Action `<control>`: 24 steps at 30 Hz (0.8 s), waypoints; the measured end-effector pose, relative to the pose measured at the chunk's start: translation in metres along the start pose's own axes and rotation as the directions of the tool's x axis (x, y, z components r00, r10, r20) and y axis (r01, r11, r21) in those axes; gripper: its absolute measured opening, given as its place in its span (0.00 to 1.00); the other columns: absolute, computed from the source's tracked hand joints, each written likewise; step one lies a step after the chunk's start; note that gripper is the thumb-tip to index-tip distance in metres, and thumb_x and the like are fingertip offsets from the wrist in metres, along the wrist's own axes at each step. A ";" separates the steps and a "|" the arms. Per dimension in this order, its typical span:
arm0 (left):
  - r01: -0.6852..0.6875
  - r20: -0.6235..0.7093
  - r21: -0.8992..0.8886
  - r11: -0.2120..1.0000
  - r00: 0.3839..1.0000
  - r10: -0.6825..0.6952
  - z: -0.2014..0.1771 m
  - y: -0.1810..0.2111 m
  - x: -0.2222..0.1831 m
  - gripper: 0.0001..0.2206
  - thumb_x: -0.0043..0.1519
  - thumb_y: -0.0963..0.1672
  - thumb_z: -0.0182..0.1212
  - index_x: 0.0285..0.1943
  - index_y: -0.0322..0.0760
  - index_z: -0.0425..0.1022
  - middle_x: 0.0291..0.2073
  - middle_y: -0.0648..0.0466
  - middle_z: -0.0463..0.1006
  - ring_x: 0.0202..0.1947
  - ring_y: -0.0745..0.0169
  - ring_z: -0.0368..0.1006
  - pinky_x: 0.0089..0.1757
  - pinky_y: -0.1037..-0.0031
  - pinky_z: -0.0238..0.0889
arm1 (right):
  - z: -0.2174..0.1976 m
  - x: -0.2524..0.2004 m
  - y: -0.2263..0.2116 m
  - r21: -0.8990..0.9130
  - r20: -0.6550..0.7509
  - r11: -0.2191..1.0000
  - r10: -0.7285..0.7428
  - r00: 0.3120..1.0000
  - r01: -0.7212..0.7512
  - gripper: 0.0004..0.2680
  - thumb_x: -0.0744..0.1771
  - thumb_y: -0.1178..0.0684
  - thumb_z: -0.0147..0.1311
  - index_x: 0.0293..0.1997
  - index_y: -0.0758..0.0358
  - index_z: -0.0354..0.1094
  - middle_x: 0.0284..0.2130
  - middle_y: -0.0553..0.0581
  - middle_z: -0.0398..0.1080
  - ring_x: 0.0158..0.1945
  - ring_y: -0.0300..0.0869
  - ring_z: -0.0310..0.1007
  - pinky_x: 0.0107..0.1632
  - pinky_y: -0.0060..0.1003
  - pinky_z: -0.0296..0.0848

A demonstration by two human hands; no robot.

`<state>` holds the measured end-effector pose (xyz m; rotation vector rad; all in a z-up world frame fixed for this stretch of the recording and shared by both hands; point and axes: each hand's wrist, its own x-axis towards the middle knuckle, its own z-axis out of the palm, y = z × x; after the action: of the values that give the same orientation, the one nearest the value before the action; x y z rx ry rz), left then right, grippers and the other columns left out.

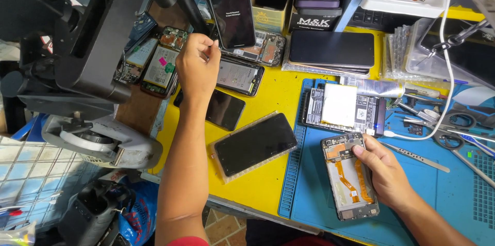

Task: The person repairs a disassembled smartphone by connecting internal ribbon cables and manipulating components. They also briefly interact with a separate, powered-on smartphone, navigating its screen before returning to the repair task.

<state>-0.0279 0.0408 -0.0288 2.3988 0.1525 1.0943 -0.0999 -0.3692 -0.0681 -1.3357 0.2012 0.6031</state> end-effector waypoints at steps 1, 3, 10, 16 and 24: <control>0.003 -0.003 0.002 1.000 1.000 -0.003 0.000 -0.003 0.000 0.07 0.63 0.40 0.68 0.39 0.39 0.72 0.26 0.57 0.77 0.22 0.59 0.70 0.30 0.63 0.64 | -0.001 0.001 0.001 -0.004 0.003 1.000 0.001 1.000 -0.001 0.14 0.68 0.55 0.48 0.58 0.70 0.68 0.47 0.64 0.76 0.42 0.54 0.77 0.41 0.46 0.75; -0.046 -0.036 -0.028 0.999 0.998 0.045 0.000 -0.007 0.001 0.06 0.64 0.42 0.70 0.39 0.39 0.76 0.30 0.58 0.80 0.22 0.62 0.71 0.28 0.68 0.64 | -0.003 0.001 0.003 -0.030 0.008 0.999 -0.021 1.000 0.021 0.13 0.68 0.54 0.49 0.57 0.69 0.69 0.45 0.64 0.77 0.39 0.53 0.78 0.38 0.44 0.75; -0.050 -0.019 -0.043 0.998 0.999 0.049 0.001 -0.011 0.000 0.04 0.62 0.42 0.73 0.39 0.39 0.81 0.34 0.56 0.81 0.33 0.59 0.77 0.32 0.67 0.67 | -0.001 0.001 0.004 -0.067 0.023 0.997 -0.029 0.999 0.030 0.13 0.68 0.53 0.48 0.58 0.67 0.70 0.43 0.64 0.77 0.36 0.52 0.78 0.34 0.43 0.75; -0.004 -0.009 -0.018 1.000 1.000 0.003 0.002 -0.016 -0.001 0.09 0.69 0.46 0.60 0.44 0.37 0.82 0.35 0.53 0.84 0.30 0.57 0.76 0.29 0.67 0.67 | -0.002 0.001 0.007 -0.064 0.008 0.997 -0.032 0.999 0.032 0.12 0.69 0.53 0.49 0.55 0.69 0.69 0.42 0.65 0.77 0.36 0.52 0.77 0.35 0.43 0.74; -0.014 0.023 -0.033 0.999 1.000 0.015 0.003 -0.010 -0.002 0.08 0.68 0.45 0.60 0.44 0.37 0.82 0.33 0.53 0.82 0.29 0.58 0.75 0.30 0.67 0.67 | 0.000 0.002 0.006 -0.037 0.002 0.999 -0.029 1.000 0.029 0.13 0.69 0.55 0.48 0.57 0.70 0.69 0.44 0.65 0.76 0.38 0.52 0.77 0.38 0.45 0.75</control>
<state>-0.0262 0.0476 -0.0370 2.3856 0.1084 1.0675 -0.1016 -0.3686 -0.0742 -1.3715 0.1701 0.5860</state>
